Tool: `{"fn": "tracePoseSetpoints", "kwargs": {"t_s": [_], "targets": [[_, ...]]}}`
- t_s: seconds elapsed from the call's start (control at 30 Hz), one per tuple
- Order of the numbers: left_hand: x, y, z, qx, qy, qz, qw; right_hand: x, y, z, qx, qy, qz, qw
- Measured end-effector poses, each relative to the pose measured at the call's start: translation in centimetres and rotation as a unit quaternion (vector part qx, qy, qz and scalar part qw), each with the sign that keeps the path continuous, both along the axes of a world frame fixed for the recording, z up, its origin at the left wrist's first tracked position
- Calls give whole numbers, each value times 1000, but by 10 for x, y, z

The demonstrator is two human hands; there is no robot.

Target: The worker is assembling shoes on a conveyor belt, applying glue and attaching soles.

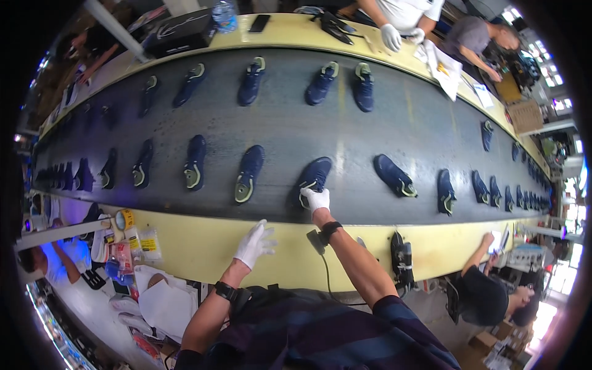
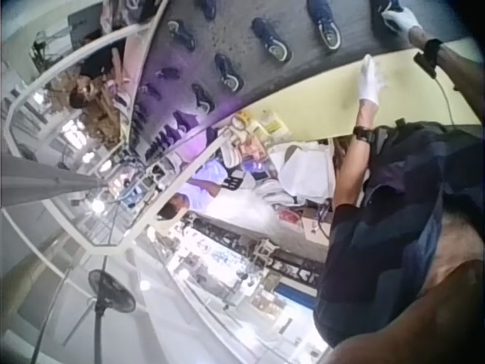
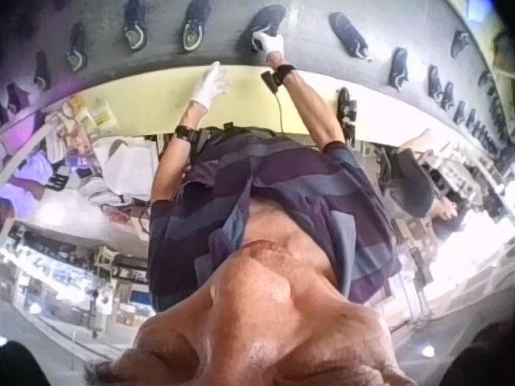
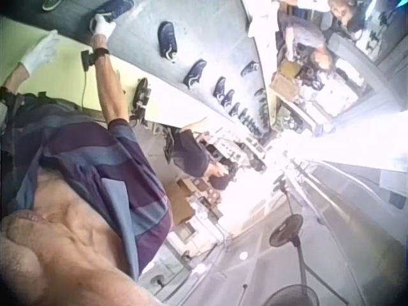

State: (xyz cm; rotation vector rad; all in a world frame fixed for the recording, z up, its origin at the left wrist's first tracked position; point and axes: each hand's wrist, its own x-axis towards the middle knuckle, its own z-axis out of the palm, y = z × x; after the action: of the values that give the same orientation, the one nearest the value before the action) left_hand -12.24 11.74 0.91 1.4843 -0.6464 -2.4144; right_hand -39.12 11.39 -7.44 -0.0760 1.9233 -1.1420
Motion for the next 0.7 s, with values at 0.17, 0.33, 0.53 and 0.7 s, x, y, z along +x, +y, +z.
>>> {"fn": "tracePoseSetpoints", "kwargs": {"t_s": [0.17,0.33,0.53,0.7], "targets": [[-60,11,27,-236,27,-209,949,5,72,76,-118,-162,10,980],[-99,50,1,-400,-59,-425,810,49,178,62,-123,91,99,983],[-106,73,7,-497,-236,-534,642,53,231,69,50,99,245,963],[-104,87,19,-475,-270,-480,686,45,199,135,15,273,289,917]]}}
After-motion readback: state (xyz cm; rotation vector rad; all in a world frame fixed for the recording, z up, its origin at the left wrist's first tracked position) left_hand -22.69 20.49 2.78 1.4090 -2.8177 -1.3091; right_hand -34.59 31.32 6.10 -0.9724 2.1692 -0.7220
